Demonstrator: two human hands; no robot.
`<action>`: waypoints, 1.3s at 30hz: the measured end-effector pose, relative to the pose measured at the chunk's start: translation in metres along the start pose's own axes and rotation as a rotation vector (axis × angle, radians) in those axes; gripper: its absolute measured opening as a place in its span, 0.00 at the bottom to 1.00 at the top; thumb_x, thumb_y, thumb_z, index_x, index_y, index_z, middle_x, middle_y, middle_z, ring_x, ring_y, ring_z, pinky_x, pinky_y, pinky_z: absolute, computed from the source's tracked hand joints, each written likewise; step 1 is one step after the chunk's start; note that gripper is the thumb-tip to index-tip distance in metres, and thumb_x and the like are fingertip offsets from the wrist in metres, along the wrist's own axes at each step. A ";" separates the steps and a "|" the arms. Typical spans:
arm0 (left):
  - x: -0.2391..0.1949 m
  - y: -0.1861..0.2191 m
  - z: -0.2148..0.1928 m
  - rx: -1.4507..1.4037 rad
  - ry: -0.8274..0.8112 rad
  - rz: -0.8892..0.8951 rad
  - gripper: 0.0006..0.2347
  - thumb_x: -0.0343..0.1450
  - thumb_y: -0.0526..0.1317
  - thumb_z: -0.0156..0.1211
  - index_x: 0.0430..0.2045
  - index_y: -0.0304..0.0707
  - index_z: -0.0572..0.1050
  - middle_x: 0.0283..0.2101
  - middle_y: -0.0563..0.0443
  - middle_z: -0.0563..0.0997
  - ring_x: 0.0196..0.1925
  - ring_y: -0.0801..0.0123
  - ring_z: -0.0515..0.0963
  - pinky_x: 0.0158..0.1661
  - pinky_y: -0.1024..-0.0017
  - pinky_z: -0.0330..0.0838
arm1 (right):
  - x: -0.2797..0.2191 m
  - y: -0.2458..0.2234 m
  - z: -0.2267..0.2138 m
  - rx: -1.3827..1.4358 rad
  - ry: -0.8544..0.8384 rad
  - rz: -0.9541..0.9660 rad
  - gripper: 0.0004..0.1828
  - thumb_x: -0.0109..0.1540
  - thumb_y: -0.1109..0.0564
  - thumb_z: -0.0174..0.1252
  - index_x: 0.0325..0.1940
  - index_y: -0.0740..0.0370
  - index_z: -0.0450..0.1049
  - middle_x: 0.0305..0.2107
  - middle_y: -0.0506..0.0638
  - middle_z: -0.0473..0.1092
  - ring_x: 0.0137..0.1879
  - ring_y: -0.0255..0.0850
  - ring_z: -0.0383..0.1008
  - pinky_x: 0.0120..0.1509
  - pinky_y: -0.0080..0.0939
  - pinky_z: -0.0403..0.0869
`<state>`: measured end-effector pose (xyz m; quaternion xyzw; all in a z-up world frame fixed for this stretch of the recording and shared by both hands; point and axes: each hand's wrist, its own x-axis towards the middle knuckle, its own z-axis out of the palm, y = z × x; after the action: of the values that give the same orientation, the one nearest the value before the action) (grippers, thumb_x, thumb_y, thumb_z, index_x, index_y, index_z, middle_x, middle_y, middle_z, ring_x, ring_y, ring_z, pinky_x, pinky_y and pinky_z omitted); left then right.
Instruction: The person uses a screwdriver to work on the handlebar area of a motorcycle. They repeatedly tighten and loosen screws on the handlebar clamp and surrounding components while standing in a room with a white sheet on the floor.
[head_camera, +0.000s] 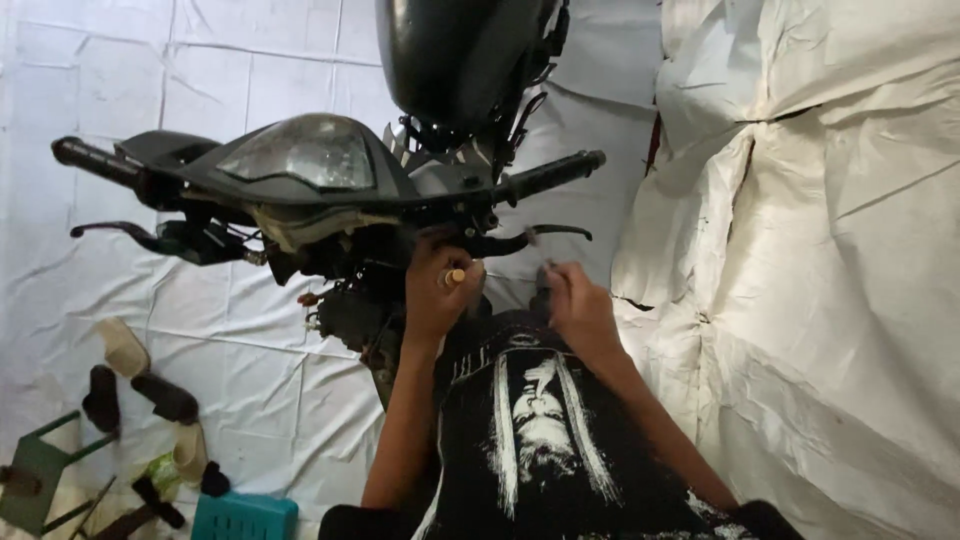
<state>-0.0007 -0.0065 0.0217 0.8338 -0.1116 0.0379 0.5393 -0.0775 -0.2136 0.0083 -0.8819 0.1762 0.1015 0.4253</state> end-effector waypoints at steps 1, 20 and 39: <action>-0.003 -0.011 0.001 -0.003 -0.003 -0.002 0.09 0.70 0.43 0.69 0.23 0.40 0.77 0.30 0.45 0.78 0.37 0.54 0.80 0.44 0.63 0.72 | 0.001 -0.003 0.003 -0.002 0.000 0.005 0.18 0.72 0.36 0.43 0.46 0.47 0.69 0.18 0.56 0.74 0.35 0.63 0.79 0.43 0.63 0.74; 0.001 -0.016 -0.026 0.030 -0.328 0.026 0.13 0.70 0.50 0.67 0.28 0.41 0.76 0.31 0.43 0.77 0.43 0.47 0.78 0.50 0.58 0.71 | -0.015 -0.025 0.049 0.113 -0.033 0.167 0.16 0.72 0.41 0.44 0.45 0.53 0.69 0.25 0.62 0.75 0.39 0.68 0.77 0.43 0.65 0.75; 0.006 -0.014 -0.040 0.026 -0.510 -0.063 0.10 0.71 0.48 0.67 0.30 0.43 0.75 0.36 0.43 0.76 0.51 0.48 0.76 0.56 0.55 0.69 | -0.030 -0.030 0.080 0.235 -0.040 0.213 0.25 0.71 0.49 0.42 0.74 0.50 0.60 0.33 0.67 0.76 0.42 0.72 0.75 0.42 0.73 0.73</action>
<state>0.0107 0.0339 0.0272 0.8263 -0.2175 -0.1892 0.4840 -0.0956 -0.1268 -0.0096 -0.8003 0.2708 0.1423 0.5157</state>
